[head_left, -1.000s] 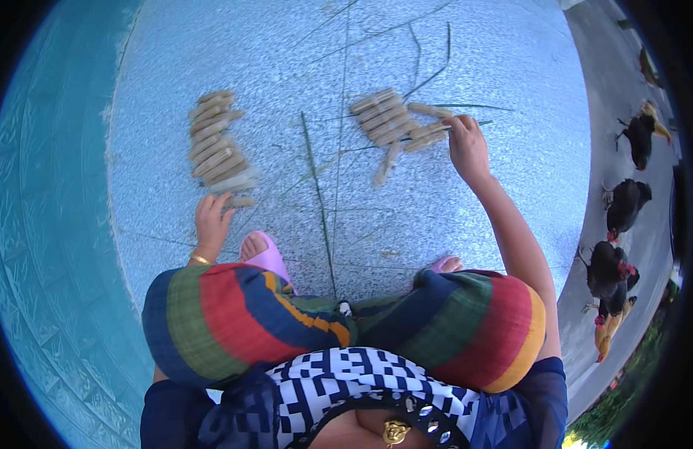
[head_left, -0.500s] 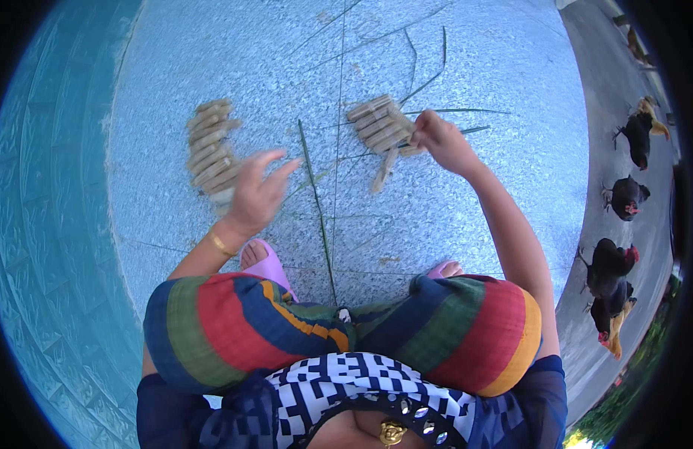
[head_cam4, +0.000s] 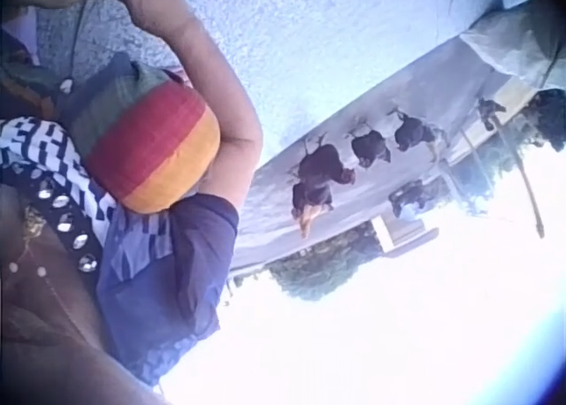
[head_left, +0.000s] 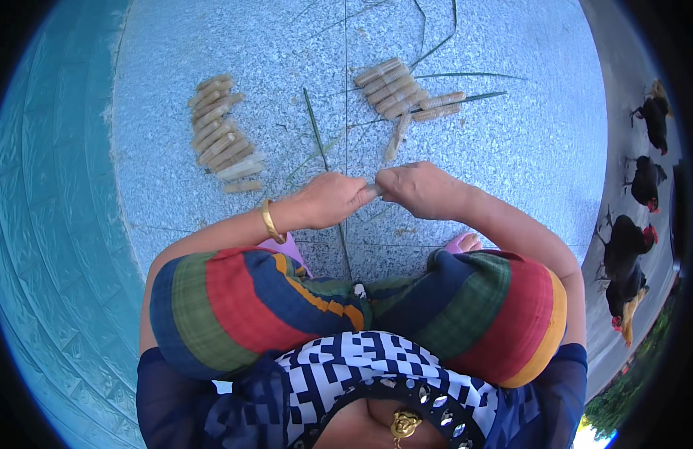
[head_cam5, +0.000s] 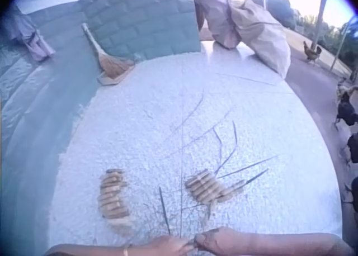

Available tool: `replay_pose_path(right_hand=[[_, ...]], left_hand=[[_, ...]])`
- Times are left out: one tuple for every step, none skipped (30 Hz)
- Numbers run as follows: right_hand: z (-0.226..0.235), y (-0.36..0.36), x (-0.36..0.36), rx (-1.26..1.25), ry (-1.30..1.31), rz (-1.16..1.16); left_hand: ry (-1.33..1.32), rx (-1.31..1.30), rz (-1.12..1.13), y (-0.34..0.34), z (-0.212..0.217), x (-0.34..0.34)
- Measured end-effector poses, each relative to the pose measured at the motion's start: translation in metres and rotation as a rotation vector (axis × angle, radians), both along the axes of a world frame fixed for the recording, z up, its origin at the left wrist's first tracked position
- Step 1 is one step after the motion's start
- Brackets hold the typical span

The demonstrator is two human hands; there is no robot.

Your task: The recorder is sitting on the floor and assembling small cylindrical bamboo or husk sections onto thin sticks.

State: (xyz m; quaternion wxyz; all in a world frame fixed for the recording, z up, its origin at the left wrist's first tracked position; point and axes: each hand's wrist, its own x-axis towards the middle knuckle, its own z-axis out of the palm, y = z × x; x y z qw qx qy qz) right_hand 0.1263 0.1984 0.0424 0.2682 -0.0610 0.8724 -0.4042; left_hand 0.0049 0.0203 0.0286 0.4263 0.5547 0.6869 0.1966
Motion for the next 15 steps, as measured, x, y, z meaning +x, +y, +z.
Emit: replay_pose_path(right_hand=[[-0.006, 0.001, 0.004, 0.025, 0.235, 0.038], [-0.010, 0.002, 0.007, 0.051, 0.469, 0.078], [-0.009, 0.004, 0.006, 0.050, 0.471, 0.081], [-0.006, 0.006, 0.005, 0.002, 0.599, 0.020], [-0.005, 0.008, 0.004, -0.047, 0.727, -0.042], [-0.005, 0.008, 0.006, -0.048, 0.726, -0.041], [-0.005, 0.008, 0.009, -0.115, 0.662, -0.230], [-0.004, 0.006, 0.012, -0.181, 0.594, -0.418], [-0.002, 0.001, 0.017, -0.384, 0.427, -0.556], [0.000, -0.001, 0.018, -0.383, 0.427, -0.556], [0.001, -0.003, 0.018, -0.454, 0.410, -0.569], [0.003, -0.005, 0.018, -0.521, 0.392, -0.582], [0.000, -0.006, 0.019, -0.590, 0.361, -0.592], [0.000, -0.008, 0.021, -0.588, 0.363, -0.594], [0.000, -0.010, 0.022, -0.692, 0.283, -0.680]], left_hand=[[-0.006, 0.001, -0.005, 0.001, 0.004, 0.000], [-0.562, -0.282, 0.165, 0.002, 0.009, -0.002], [-1.111, -0.564, 0.343, 0.001, 0.016, -0.005], [-1.111, -0.562, 0.347, 0.000, 0.016, -0.007], [-1.420, -0.560, 0.317, -0.002, 0.015, -0.011], [-1.730, -0.550, 0.277, -0.004, 0.014, -0.015], [-1.806, -0.520, 0.205, -0.004, 0.013, -0.020], [-1.807, -0.520, 0.207, -0.006, 0.014, -0.018], [-1.625, -0.388, 0.230, -0.005, 0.019, -0.015], [-1.439, -0.262, 0.250, -0.004, 0.023, -0.014], [-1.439, -0.262, 0.249, -0.003, 0.026, -0.014], [-1.397, -0.198, 0.259, -0.001, 0.029, -0.015], [-1.355, -0.136, 0.267, 0.000, 0.030, -0.015], [-1.355, -0.136, 0.264, 0.001, 0.029, -0.014], [-1.286, -0.045, 0.269, 0.002, 0.028, -0.014]])
